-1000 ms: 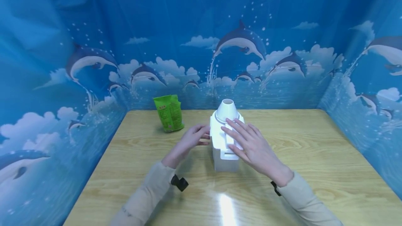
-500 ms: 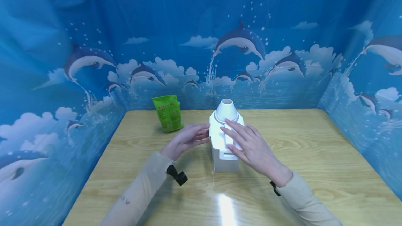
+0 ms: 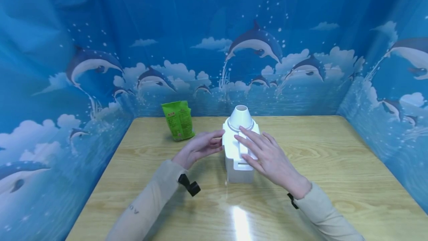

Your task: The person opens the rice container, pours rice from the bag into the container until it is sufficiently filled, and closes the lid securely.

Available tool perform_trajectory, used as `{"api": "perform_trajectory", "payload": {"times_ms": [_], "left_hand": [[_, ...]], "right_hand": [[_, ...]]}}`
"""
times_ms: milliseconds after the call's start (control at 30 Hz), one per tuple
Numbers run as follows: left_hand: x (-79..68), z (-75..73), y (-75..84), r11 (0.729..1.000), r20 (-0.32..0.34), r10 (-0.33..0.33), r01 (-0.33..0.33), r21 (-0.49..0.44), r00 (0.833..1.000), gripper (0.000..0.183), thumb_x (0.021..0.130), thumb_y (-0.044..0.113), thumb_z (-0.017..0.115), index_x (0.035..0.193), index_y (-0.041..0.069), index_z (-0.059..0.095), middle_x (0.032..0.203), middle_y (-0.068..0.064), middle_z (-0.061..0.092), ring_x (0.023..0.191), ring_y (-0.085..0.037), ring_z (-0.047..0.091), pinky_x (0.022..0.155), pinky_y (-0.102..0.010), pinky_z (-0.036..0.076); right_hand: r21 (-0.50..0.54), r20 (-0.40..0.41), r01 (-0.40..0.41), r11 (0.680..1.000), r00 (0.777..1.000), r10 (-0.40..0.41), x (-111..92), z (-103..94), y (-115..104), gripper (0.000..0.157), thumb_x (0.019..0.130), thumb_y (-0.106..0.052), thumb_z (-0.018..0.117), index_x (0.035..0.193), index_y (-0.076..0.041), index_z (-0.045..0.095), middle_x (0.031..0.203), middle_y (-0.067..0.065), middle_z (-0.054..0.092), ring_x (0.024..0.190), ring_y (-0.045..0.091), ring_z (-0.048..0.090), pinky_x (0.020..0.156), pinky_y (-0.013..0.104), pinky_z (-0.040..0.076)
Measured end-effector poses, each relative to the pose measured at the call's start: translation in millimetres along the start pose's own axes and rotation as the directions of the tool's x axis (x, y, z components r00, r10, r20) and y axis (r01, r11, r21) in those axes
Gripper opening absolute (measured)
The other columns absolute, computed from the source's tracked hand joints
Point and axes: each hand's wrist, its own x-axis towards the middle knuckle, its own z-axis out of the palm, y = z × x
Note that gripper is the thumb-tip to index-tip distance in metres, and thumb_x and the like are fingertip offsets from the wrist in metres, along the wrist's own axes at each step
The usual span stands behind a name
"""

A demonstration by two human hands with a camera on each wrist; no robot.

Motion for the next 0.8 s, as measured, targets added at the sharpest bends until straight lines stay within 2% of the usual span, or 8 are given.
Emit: {"api": "perform_trajectory", "payload": {"times_ms": [300, 467, 633, 800], "left_hand": [[9.5, 2.1, -2.8, 1.0, 0.068, 0.03, -0.03, -0.009, 0.997, 0.01, 0.103, 0.015, 0.057, 0.104, 0.006, 0.062, 0.1, -0.007, 0.064, 0.092, -0.014, 0.063, 0.081, -0.022, 0.057], [13.1, 0.2, -1.4, 1.0, 0.085, 0.018, -0.018, 0.002, 0.996, 0.012, 0.103, 0.016, 0.057, 0.106, 0.005, 0.059, 0.105, -0.008, 0.06, 0.093, -0.015, 0.06, 0.081, -0.019, 0.056], [16.1, -2.6, 0.3, 1.0, 0.134, 0.0, -0.003, 0.023, 0.991, 0.013, 0.103, 0.016, 0.054, 0.109, 0.005, 0.055, 0.106, -0.009, 0.055, 0.092, -0.015, 0.056, 0.08, -0.018, 0.055], [18.2, -1.6, 2.3, 0.999, 0.15, 0.026, -0.023, -0.024, 0.988, 0.008, 0.104, 0.011, 0.05, 0.109, 0.005, 0.053, 0.104, -0.007, 0.055, 0.09, -0.013, 0.058, 0.079, -0.018, 0.055]], "right_hand": [[0.005, -0.006, 0.004, 1.0, 1.0, -0.004, -0.3, -1.3, -0.2, 0.055, 0.107, -0.05, 0.039, 0.158, -0.028, 0.037, 0.165, 0.0, 0.031, 0.145, 0.024, 0.039, 0.113, 0.058, 0.037], [0.009, -0.01, 0.007, 1.0, 1.0, -0.007, 0.8, -2.0, -1.0, 0.055, 0.108, -0.05, 0.039, 0.157, -0.028, 0.038, 0.165, 0.0, 0.032, 0.145, 0.024, 0.04, 0.112, 0.058, 0.038], [0.012, -0.006, 0.011, 1.0, 1.0, -0.011, 0.5, -1.6, -1.3, 0.055, 0.108, -0.049, 0.039, 0.157, -0.027, 0.037, 0.165, 0.001, 0.031, 0.145, 0.025, 0.04, 0.111, 0.058, 0.039], [0.012, 0.006, 0.0, 1.0, 1.0, 0.0, -0.1, -1.3, -0.7, 0.055, 0.107, -0.046, 0.044, 0.158, -0.028, 0.036, 0.165, 0.0, 0.03, 0.145, 0.024, 0.039, 0.112, 0.057, 0.038]]}}
